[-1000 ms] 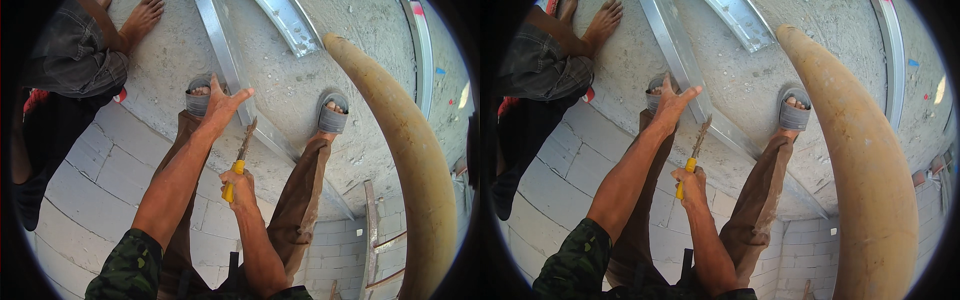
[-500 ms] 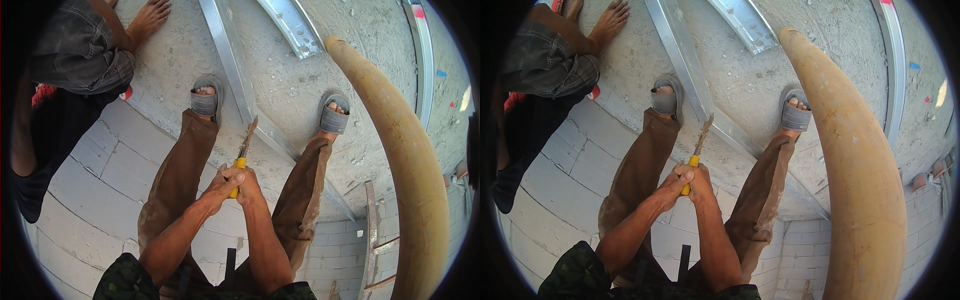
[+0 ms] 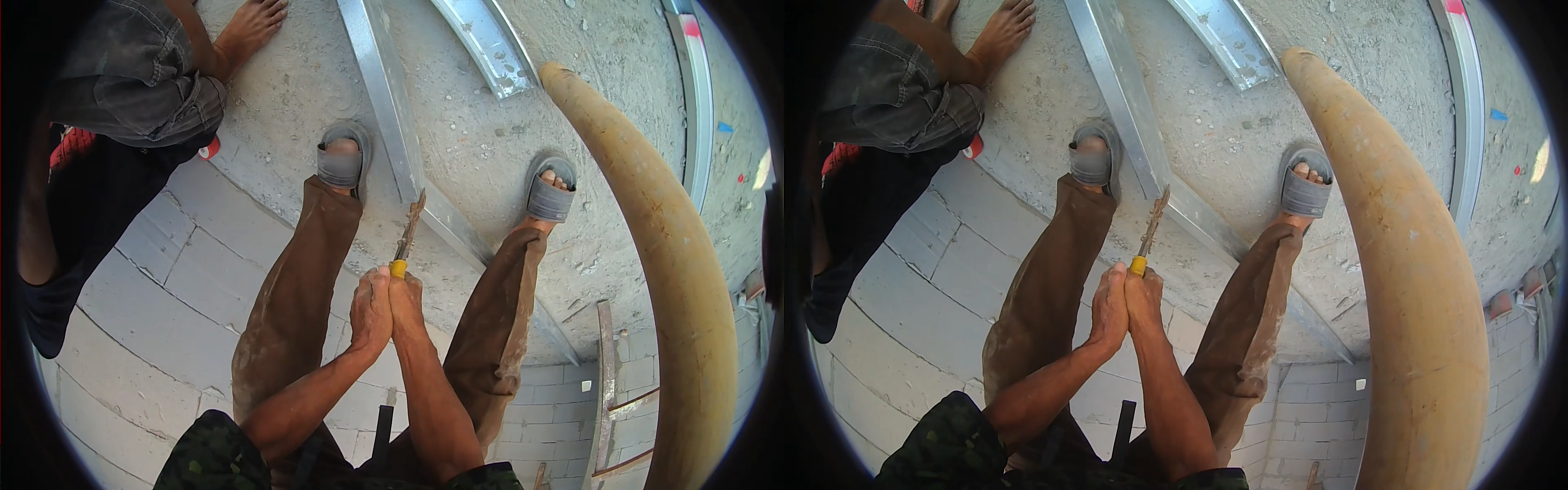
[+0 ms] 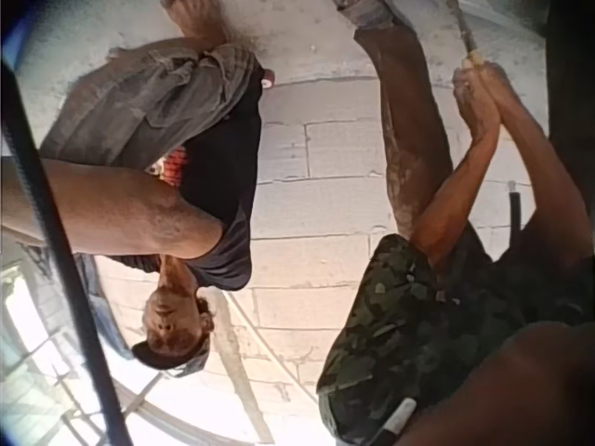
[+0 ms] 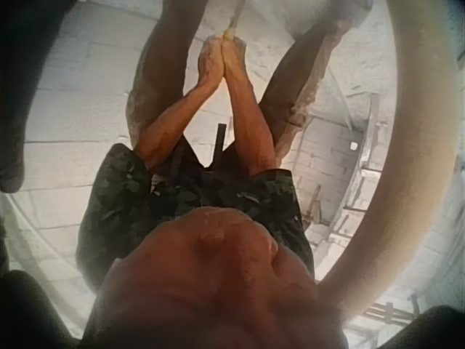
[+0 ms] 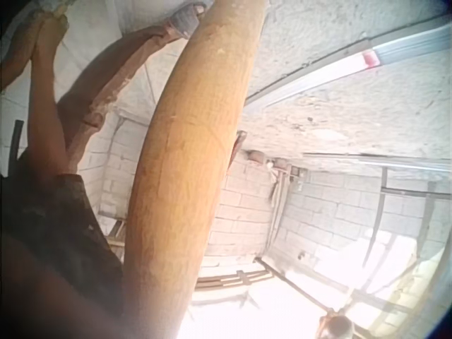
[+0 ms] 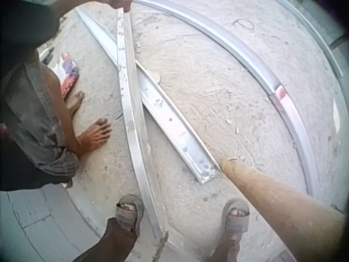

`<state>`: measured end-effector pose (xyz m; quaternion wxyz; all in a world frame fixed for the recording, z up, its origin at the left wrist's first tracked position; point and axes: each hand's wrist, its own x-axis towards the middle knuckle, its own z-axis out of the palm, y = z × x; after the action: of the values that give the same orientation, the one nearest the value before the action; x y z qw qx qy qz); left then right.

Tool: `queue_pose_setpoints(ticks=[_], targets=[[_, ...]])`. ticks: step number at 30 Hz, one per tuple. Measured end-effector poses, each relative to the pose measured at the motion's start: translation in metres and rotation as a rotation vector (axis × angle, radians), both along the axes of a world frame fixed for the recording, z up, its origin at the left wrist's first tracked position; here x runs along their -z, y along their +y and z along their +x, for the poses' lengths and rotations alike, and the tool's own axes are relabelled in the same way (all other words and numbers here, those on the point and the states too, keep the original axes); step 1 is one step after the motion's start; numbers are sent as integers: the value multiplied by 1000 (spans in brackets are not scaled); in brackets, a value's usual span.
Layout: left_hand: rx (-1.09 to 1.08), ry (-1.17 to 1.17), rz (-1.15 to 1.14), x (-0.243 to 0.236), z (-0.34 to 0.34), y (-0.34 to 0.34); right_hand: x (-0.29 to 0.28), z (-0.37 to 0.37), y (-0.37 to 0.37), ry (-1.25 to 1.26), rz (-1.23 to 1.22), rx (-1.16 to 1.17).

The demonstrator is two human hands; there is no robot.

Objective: The person uses shears to cut a notch into the side of a metal stud while a second person holds it steady on the ground.

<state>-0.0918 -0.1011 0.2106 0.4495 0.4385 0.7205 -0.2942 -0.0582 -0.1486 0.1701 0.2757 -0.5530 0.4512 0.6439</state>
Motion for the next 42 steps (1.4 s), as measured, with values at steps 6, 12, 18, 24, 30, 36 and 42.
queue_pose_setpoints(ticks=[6, 12, 18, 24, 30, 36, 42], targets=[[98, -10, -5, 11, -9, 9, 12, -19, 4, -63, -22, 8], [99, 2, 94, 21, -28, 4, 15, -25, 12, -129, 6, 0], [59, -22, 166, 23, -29, 5, 22, -32, 12, -112, 14, 138], [58, -3, 125, 25, -35, 11, 20, -28, 20, -96, -5, 237], [141, -93, 89, 83, 26, 87, 15, -24, 16, 21, 9, 392], [-154, -353, 121, 169, 64, 103, 6, -18, 20, 25, 11, 409], [-138, -403, 29, 188, 62, 101, 0, -1, 15, 122, 18, 416]])
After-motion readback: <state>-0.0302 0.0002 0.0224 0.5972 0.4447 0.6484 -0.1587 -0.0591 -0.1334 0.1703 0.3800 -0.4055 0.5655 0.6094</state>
